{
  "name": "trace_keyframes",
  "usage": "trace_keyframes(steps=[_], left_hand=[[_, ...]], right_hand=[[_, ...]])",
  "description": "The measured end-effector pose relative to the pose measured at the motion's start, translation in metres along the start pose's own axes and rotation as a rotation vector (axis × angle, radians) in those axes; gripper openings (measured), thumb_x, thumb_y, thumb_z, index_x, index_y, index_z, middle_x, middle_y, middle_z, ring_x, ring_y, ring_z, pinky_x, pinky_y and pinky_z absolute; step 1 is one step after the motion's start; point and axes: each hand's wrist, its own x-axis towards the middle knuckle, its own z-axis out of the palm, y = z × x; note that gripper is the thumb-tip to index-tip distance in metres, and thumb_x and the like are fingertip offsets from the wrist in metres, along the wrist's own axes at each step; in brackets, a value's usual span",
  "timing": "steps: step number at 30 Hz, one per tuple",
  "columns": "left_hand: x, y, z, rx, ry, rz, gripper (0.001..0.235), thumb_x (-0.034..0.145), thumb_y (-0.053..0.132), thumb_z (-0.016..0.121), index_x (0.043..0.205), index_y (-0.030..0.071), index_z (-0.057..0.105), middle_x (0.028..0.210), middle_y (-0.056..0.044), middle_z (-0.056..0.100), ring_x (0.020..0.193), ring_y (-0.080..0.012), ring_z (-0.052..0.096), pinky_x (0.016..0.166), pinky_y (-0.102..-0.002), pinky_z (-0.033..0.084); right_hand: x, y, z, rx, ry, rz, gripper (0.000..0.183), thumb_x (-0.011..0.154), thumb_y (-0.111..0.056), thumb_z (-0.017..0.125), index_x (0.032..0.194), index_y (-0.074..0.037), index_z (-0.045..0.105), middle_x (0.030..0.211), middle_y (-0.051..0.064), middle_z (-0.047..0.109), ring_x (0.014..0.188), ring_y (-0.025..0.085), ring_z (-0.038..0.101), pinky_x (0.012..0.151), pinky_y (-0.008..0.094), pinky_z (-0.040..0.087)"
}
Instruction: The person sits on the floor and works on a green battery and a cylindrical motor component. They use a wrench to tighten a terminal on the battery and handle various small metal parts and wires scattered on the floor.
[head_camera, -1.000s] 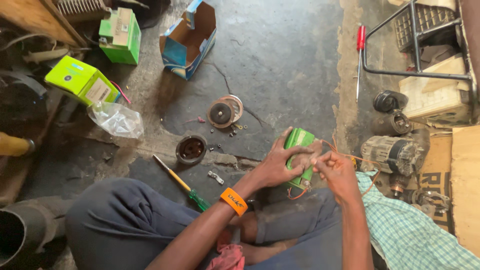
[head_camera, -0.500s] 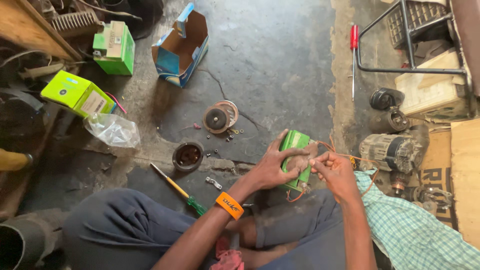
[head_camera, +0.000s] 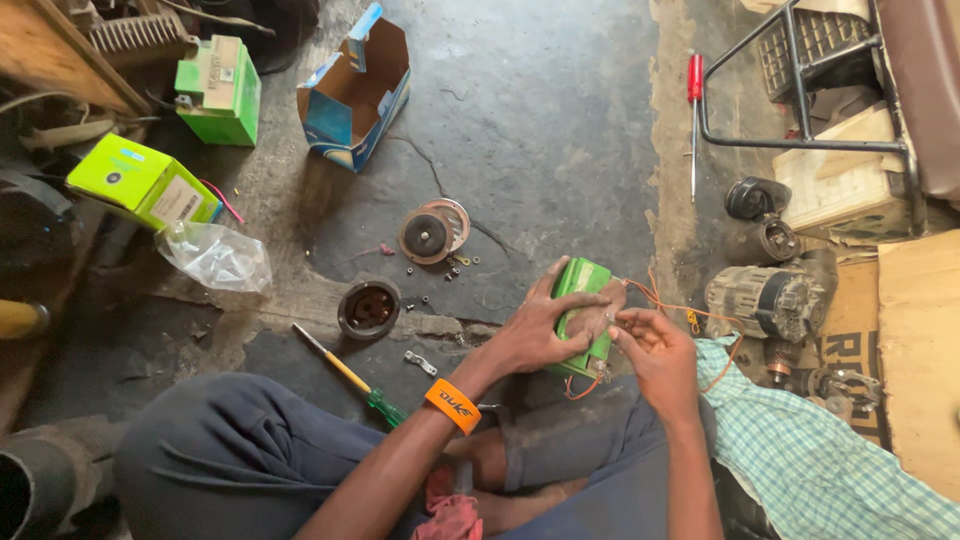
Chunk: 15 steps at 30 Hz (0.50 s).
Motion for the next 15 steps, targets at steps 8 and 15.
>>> trace_keyframes(steps=[8, 15], left_hand=[[0.001, 0.005, -0.003, 0.003, -0.003, -0.038, 0.058, 0.077, 0.034, 0.073, 0.135, 0.029, 0.068, 0.163, -0.035, 0.026, 0.157, -0.0482, 0.018, 0.122, -0.055, 0.029], [-0.001, 0.005, -0.006, 0.004, -0.013, -0.015, 0.057, 0.079, 0.033, 0.073, 0.136, 0.029, 0.067, 0.164, -0.034, 0.028, 0.158, -0.0477, 0.017, 0.123, -0.055, 0.028]], right_hand=[[0.016, 0.018, -0.012, 0.054, -0.017, 0.185, 0.014, 0.090, -0.005, 0.076, 0.101, 0.001, 0.070, 0.083, 0.003, 0.068, 0.072, 0.008, 0.062, 0.064, 0.023, 0.049], [0.031, 0.030, -0.019, 0.122, -0.029, 0.212, 0.014, 0.088, -0.005, 0.079, 0.096, 0.002, 0.070, 0.075, 0.004, 0.065, 0.061, 0.009, 0.057, 0.055, 0.024, 0.044]])
